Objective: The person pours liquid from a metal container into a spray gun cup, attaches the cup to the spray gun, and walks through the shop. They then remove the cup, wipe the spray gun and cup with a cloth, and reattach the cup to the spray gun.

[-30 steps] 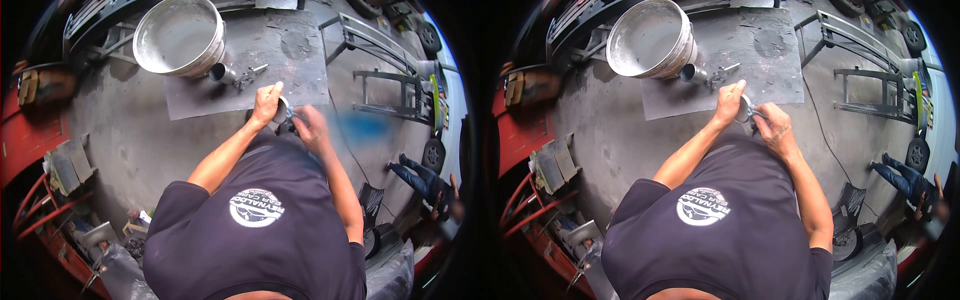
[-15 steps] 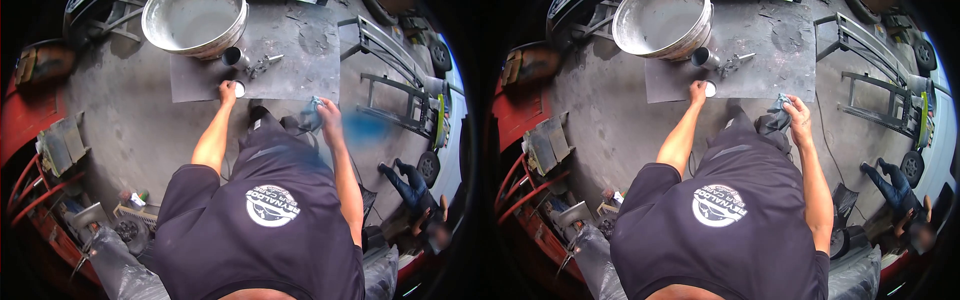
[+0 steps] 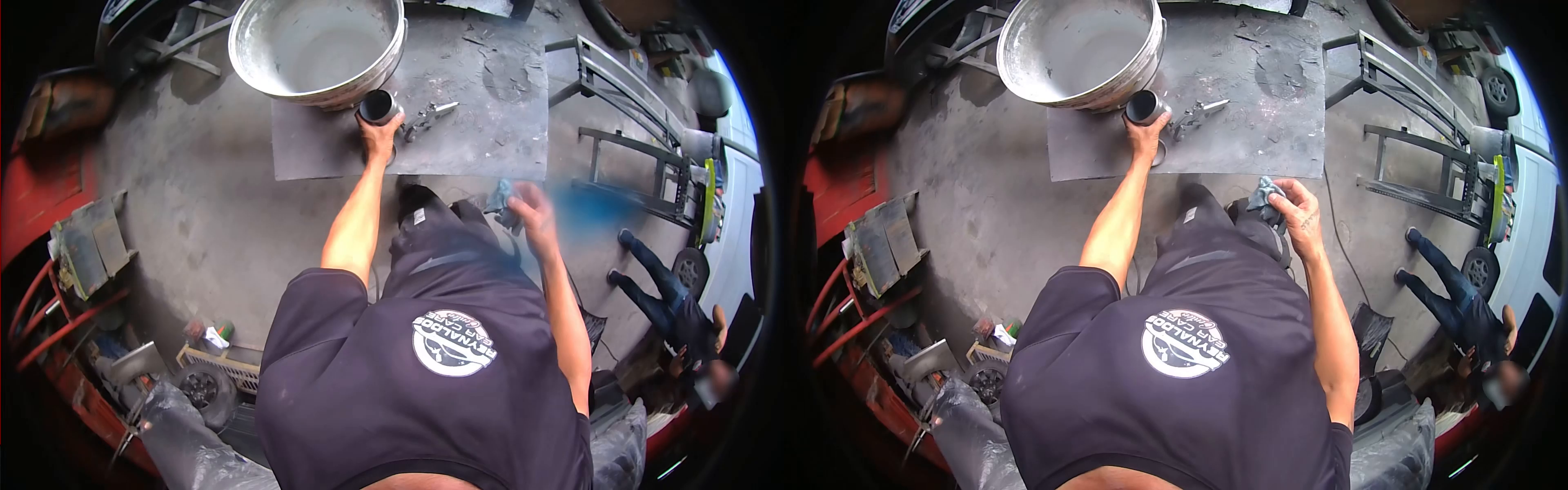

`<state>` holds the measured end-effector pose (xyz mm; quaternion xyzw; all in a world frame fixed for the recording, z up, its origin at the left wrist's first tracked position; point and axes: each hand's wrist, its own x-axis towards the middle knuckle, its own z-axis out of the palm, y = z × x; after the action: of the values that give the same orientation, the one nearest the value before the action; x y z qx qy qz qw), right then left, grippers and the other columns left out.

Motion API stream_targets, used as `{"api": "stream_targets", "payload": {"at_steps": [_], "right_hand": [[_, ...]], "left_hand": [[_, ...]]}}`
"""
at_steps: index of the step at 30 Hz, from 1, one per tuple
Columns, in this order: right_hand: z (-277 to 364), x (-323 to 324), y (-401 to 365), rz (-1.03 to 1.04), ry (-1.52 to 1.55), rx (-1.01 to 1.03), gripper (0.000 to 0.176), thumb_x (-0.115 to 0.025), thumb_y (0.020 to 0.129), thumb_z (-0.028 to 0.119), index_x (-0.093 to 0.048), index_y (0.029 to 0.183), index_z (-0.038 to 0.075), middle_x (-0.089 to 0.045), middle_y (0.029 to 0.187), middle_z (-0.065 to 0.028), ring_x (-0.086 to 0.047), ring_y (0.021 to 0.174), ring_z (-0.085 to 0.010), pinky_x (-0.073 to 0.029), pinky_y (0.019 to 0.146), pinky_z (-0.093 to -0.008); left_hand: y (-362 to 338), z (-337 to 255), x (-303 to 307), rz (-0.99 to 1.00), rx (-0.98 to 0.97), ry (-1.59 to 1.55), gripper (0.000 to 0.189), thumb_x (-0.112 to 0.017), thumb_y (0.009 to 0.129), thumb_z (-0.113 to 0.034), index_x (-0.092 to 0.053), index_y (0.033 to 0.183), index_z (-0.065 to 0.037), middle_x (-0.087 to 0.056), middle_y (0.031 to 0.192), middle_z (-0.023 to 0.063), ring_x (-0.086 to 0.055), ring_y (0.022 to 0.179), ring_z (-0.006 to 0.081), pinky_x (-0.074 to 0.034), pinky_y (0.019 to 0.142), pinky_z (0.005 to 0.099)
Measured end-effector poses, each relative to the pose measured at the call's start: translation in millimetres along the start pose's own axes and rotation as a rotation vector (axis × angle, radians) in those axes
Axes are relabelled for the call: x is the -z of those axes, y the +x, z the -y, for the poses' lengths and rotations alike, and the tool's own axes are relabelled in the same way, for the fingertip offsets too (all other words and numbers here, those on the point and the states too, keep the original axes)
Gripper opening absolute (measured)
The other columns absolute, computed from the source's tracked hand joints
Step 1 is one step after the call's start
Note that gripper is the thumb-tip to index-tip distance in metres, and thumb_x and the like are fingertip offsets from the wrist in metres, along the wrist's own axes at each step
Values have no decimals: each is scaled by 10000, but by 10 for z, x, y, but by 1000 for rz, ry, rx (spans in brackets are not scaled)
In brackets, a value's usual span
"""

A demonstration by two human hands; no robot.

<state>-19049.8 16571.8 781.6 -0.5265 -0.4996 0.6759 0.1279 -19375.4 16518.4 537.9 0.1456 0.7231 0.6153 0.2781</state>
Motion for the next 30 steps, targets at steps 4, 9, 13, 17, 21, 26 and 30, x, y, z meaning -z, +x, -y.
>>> {"api": "stream_targets", "payload": {"at_steps": [4,9,13,17,21,26,30], "right_hand": [[27,-1,5,21,-43,7,298,-709,1014,97,-704,1300,13,-768,1056,-23,-702,890,-80,-552,768,-243],[266,-187,38,-91,-150,113,220,-713,1023,127,-700,1210,14,-773,1020,-60,-711,886,-103,-561,742,-272],[665,-358,114,-144,-473,328,176,-748,999,140,-684,1126,37,-771,1001,-131,-742,860,-155,-566,740,-305],[820,-555,348,-225,-801,939,199,-761,909,55,-725,1103,41,-738,994,-115,-736,846,-273,-571,712,-377],[676,-595,544,-238,-1105,1009,65,-707,884,74,-694,948,70,-679,940,-114,-717,866,-319,-585,737,-448],[504,-461,511,-18,-1293,822,107,-619,934,140,-704,929,74,-693,955,-137,-735,835,-328,-582,722,-492],[408,-349,622,68,-1328,813,146,-607,933,155,-710,858,83,-737,880,-147,-753,785,-336,-584,702,-494]], "left_hand": [[-113,-49,-115,-32,-104,18,928,-1000,693,-231,-452,1419,-41,-662,1288,165,-661,1173,302,-522,1038,435],[-461,-467,-291,78,-450,245,952,-995,685,-131,-443,1457,-70,-600,1368,147,-602,1281,300,-490,1095,429],[-618,-862,-360,208,-576,208,930,-972,667,-88,-479,1456,-92,-568,1429,147,-564,1345,344,-455,1144,460],[-770,-1319,-457,312,-782,276,921,-973,658,-112,-491,1442,-95,-562,1452,175,-555,1335,407,-467,1134,499],[-854,-1484,-529,368,-852,283,882,-966,672,-143,-512,1427,-91,-575,1449,182,-565,1315,425,-489,1102,520],[-924,-1496,-513,435,-879,287,793,-924,702,-137,-561,1404,-75,-585,1436,167,-547,1342,446,-485,1123,535],[-954,-1473,-516,480,-942,301,788,-915,695,-130,-569,1400,-74,-590,1439,166,-547,1347,443,-491,1120,528]]}}
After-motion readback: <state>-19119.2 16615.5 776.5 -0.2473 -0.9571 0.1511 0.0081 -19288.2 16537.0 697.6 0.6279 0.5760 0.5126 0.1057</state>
